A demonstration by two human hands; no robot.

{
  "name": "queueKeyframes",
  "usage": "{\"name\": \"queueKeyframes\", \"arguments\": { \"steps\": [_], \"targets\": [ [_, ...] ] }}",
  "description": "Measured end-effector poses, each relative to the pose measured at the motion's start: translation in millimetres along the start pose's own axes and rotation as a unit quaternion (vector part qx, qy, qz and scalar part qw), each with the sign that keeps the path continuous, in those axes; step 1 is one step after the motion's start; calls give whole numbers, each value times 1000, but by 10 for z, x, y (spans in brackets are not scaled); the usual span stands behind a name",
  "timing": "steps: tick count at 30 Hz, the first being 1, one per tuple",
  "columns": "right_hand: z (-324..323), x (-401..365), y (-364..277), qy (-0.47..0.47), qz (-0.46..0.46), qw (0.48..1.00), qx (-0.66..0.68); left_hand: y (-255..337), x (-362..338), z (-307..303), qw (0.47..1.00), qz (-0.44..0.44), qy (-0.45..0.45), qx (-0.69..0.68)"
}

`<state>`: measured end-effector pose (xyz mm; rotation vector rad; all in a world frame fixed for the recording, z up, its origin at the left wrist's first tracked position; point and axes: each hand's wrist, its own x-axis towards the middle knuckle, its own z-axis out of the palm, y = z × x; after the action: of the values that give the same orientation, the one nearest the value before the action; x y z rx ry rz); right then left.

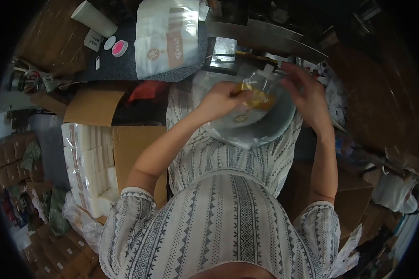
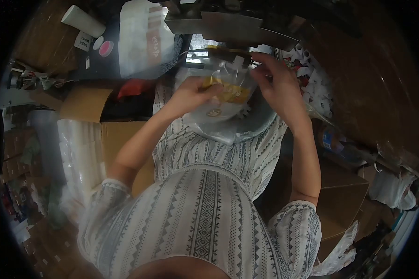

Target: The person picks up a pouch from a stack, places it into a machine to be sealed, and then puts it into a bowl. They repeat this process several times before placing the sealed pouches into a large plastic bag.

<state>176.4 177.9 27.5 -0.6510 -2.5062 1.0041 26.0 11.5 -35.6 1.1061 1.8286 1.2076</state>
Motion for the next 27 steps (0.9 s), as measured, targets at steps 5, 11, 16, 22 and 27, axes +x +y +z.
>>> {"name": "queueKeyframes", "arguments": {
  "steps": [5, 11, 16, 22, 27],
  "targets": [
    [-214, -208, 20, 20, 14, 999, -47, 33, 346, -27, 927, -188, 10, -325],
    [-418, -298, 617, 53, 135, 943, -300, -71, 267, -174, 964, -136, 6, -229],
    [-375, -100, 796, 8, 120, 954, -274, -524, 49, -887, 751, 67, 318, 575],
    [-288, -44, 778, 12, 91, 966, -243, -609, -345, -751, 812, 103, 267, 509],
    [-378, -37, 683, 21, 117, 986, -113, -359, -522, -819, 853, 47, 303, 422]
  ]
}}
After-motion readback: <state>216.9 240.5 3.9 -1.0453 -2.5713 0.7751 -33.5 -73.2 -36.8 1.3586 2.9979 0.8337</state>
